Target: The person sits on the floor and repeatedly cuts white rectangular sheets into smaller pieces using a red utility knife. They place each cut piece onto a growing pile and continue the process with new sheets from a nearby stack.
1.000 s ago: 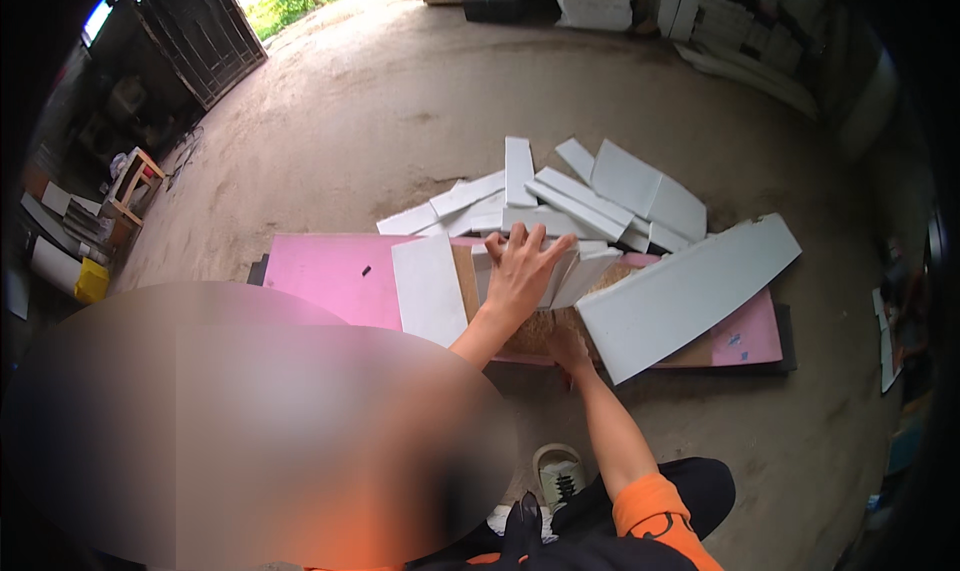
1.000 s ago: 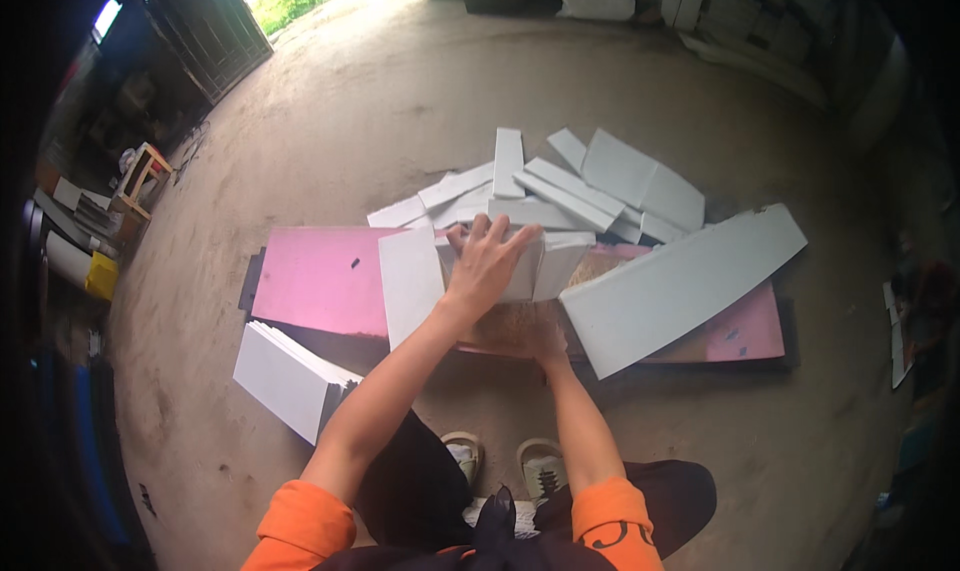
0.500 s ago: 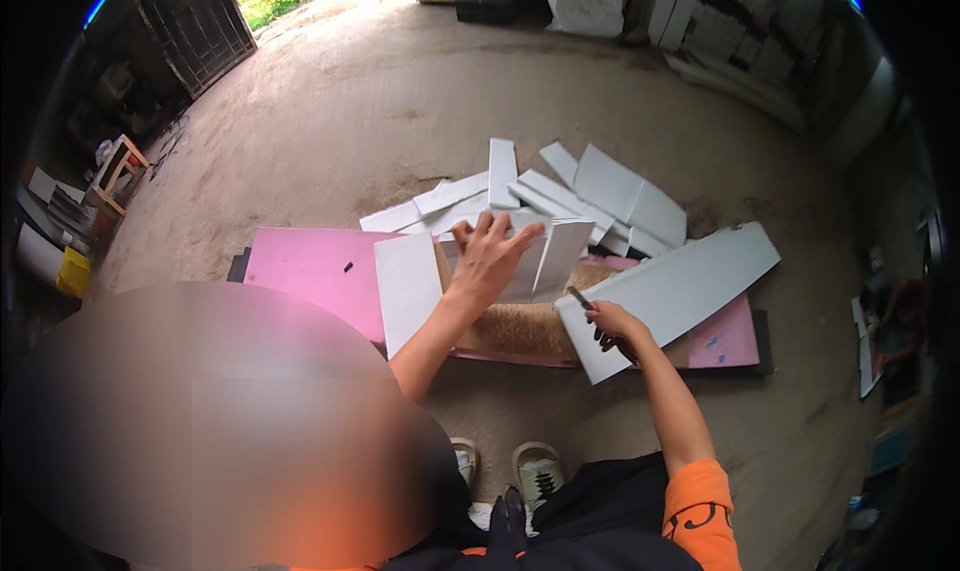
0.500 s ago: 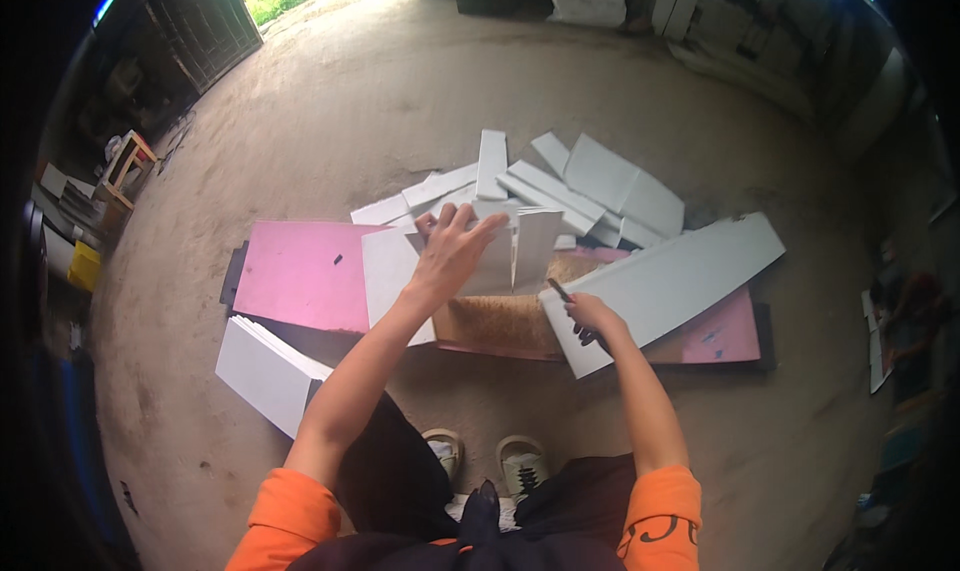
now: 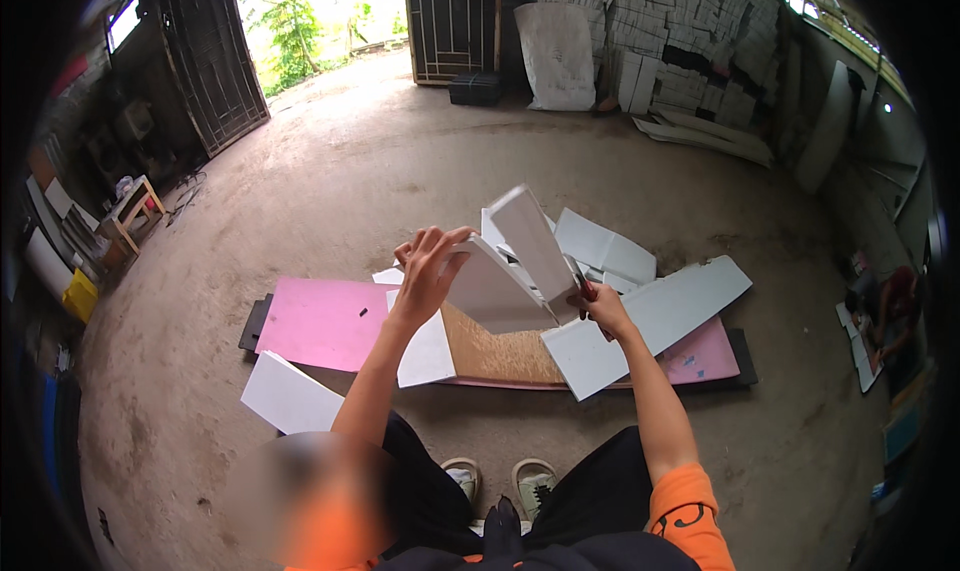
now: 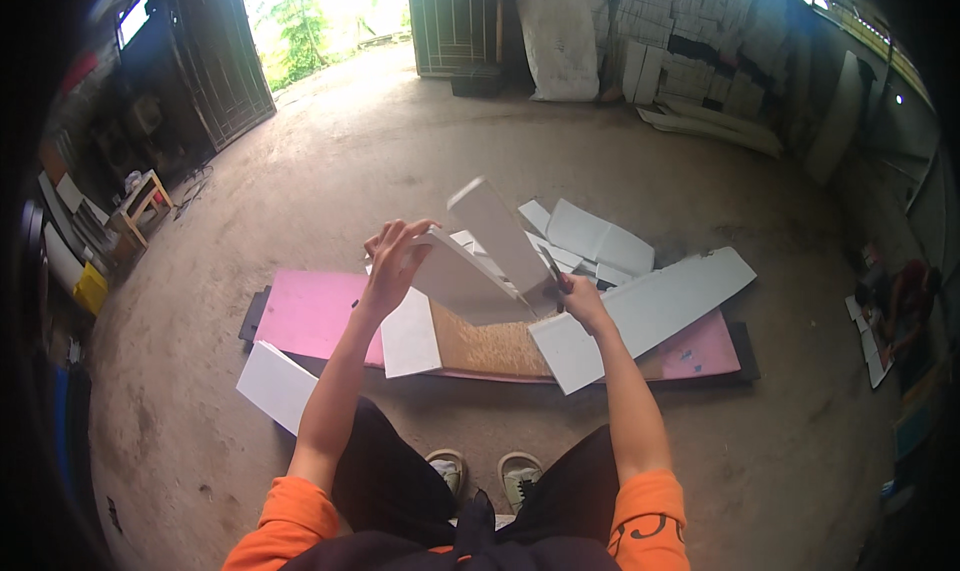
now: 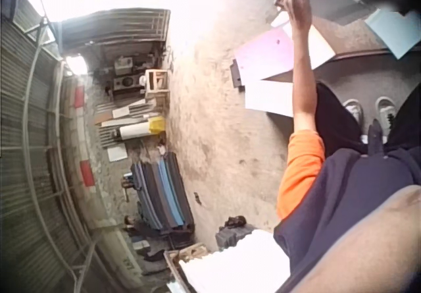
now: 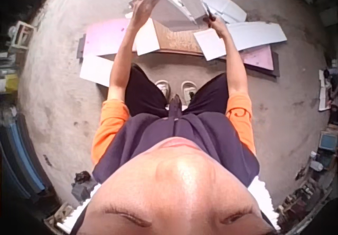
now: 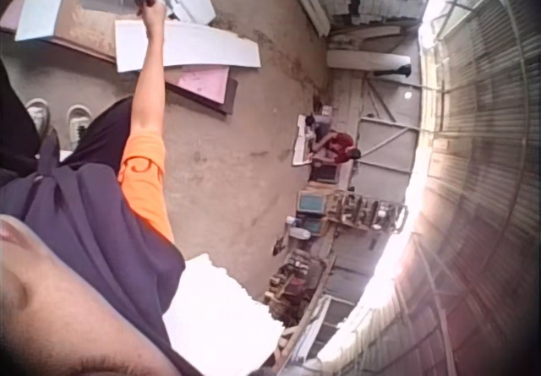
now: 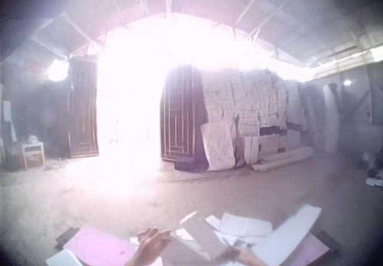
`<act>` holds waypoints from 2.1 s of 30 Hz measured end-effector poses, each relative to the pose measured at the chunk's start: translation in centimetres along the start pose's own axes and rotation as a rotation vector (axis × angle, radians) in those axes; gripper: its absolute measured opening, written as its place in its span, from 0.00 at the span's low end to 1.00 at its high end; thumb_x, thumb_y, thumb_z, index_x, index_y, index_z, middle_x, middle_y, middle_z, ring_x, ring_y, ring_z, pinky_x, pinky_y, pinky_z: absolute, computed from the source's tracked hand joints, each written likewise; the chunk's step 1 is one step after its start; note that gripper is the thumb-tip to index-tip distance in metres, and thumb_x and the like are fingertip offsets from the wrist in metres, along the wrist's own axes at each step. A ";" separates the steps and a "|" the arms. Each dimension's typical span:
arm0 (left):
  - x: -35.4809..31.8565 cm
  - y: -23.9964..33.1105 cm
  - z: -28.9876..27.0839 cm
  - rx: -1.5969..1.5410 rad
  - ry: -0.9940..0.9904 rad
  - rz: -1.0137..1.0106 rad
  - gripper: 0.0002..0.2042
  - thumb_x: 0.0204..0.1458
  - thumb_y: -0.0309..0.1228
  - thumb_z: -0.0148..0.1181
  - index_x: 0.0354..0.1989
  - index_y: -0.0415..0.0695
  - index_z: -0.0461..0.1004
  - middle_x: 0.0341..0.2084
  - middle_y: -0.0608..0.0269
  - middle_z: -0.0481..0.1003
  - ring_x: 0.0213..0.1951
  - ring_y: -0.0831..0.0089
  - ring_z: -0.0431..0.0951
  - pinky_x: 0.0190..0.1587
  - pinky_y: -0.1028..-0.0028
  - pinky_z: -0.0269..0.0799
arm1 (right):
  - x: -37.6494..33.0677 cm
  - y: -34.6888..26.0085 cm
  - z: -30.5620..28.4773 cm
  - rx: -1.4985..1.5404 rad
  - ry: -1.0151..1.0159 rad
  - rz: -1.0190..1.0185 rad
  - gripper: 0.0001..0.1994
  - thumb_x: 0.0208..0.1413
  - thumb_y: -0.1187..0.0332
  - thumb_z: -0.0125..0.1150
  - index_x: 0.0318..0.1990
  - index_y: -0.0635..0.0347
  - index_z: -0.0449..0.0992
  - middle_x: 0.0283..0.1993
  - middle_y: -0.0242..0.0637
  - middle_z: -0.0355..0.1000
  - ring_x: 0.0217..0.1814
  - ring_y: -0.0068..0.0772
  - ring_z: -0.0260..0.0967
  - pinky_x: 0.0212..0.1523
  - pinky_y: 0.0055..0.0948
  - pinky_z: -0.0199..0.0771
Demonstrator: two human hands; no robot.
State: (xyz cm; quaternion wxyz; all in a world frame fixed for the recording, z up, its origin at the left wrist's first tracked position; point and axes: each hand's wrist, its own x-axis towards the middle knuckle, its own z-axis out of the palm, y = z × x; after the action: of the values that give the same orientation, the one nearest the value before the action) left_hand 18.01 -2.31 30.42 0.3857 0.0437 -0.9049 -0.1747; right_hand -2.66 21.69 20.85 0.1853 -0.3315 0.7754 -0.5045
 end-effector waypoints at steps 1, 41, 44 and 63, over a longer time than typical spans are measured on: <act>-0.3 -0.5 -0.3 -0.021 0.047 -0.016 0.16 0.48 0.29 0.54 0.47 0.53 0.67 0.35 0.72 0.69 0.43 0.75 0.65 0.47 0.69 0.47 | 0.1 -0.2 0.2 0.052 0.043 0.021 0.06 0.46 0.70 0.61 0.28 0.62 0.71 0.18 0.27 0.64 0.19 0.18 0.59 0.21 0.22 0.61; -17.9 -13.2 4.1 -0.864 0.311 -1.484 0.23 0.53 0.23 0.47 0.53 0.49 0.45 0.45 0.50 0.62 0.42 0.67 0.71 0.46 0.67 0.71 | 5.5 15.6 19.5 -0.813 -0.112 0.073 0.21 0.46 0.69 0.57 0.47 0.69 0.62 0.49 0.57 0.57 0.51 0.60 0.57 0.52 0.41 0.59; -17.7 -11.8 5.0 -0.933 0.341 -1.470 0.26 0.51 0.22 0.50 0.53 0.45 0.43 0.46 0.48 0.58 0.46 0.63 0.68 0.46 0.65 0.72 | 7.5 14.6 19.1 -0.627 -0.060 -0.025 0.22 0.50 0.65 0.54 0.50 0.69 0.61 0.51 0.57 0.57 0.51 0.57 0.58 0.52 0.41 0.60; -36.7 -3.8 -9.0 0.025 0.514 -1.341 0.32 0.42 0.40 0.62 0.51 0.43 0.51 0.48 0.53 0.56 0.54 0.58 0.51 0.56 0.61 0.49 | -5.5 -10.0 43.8 -0.132 -0.693 -0.218 0.25 0.52 0.71 0.52 0.58 0.64 0.56 0.56 0.52 0.56 0.57 0.45 0.54 0.58 0.38 0.54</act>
State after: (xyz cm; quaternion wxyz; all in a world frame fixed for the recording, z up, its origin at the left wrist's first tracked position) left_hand 49.81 -0.55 9.83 0.3956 0.6343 -0.5659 -0.3477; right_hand 31.75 -6.07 11.17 0.3604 -0.5747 0.6576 -0.3277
